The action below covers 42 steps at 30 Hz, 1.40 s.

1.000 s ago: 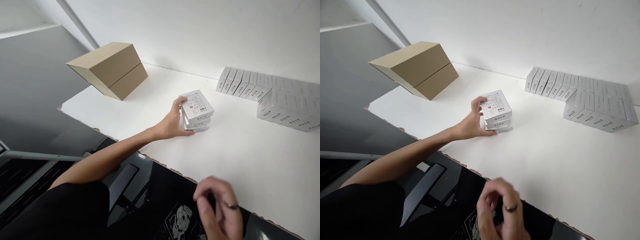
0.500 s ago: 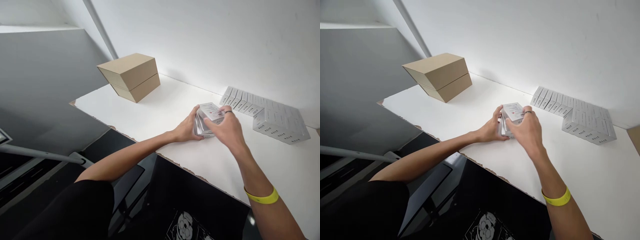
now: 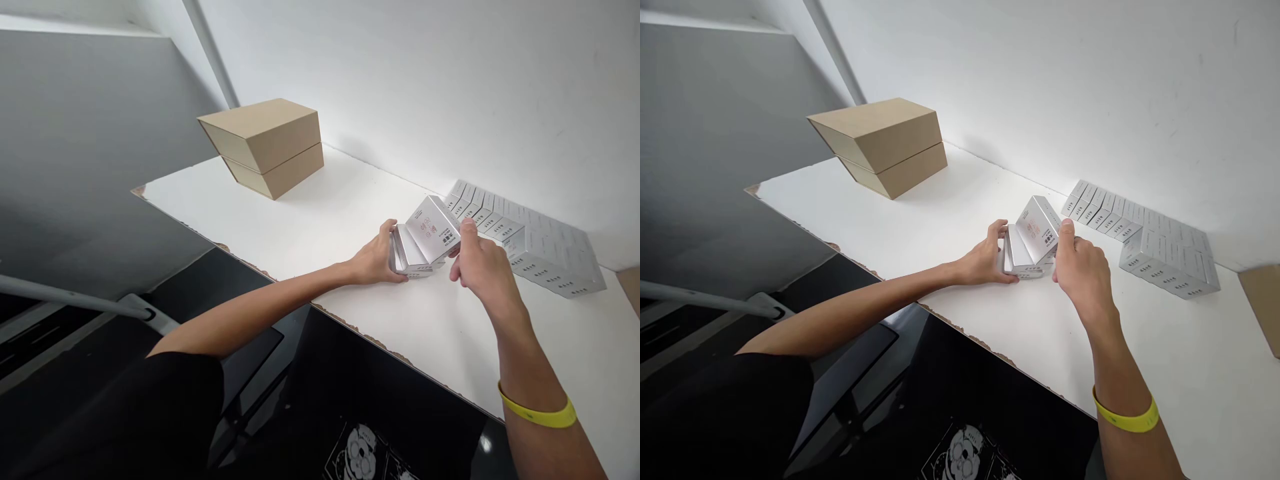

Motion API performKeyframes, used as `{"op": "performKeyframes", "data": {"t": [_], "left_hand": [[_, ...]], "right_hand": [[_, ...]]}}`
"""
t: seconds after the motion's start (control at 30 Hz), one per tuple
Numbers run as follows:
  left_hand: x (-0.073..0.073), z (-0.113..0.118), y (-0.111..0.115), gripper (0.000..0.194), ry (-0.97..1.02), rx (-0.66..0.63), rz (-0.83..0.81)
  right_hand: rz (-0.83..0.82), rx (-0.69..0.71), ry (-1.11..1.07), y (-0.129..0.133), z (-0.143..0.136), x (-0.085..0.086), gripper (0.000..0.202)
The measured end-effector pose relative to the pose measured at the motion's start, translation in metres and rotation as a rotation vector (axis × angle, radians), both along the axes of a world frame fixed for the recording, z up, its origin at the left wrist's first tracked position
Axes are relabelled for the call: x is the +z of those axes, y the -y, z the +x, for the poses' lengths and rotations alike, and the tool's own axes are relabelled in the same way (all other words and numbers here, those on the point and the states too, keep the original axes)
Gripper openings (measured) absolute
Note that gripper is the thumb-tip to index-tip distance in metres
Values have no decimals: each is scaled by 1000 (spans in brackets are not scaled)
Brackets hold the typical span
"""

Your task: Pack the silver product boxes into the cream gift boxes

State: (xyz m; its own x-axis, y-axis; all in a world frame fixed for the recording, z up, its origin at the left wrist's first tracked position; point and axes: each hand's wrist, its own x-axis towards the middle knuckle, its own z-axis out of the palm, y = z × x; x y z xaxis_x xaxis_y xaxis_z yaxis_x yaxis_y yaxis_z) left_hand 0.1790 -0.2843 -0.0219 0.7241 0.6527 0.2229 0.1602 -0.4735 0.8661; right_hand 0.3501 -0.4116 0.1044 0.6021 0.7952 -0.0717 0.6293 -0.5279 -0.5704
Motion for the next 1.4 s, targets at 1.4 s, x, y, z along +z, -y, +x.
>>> {"op": "performKeyframes", "data": {"t": [1.4], "left_hand": [[32,25,46,99,89,206,49]], "right_hand": [[-178,239,136,-13,-9,3,69]]}}
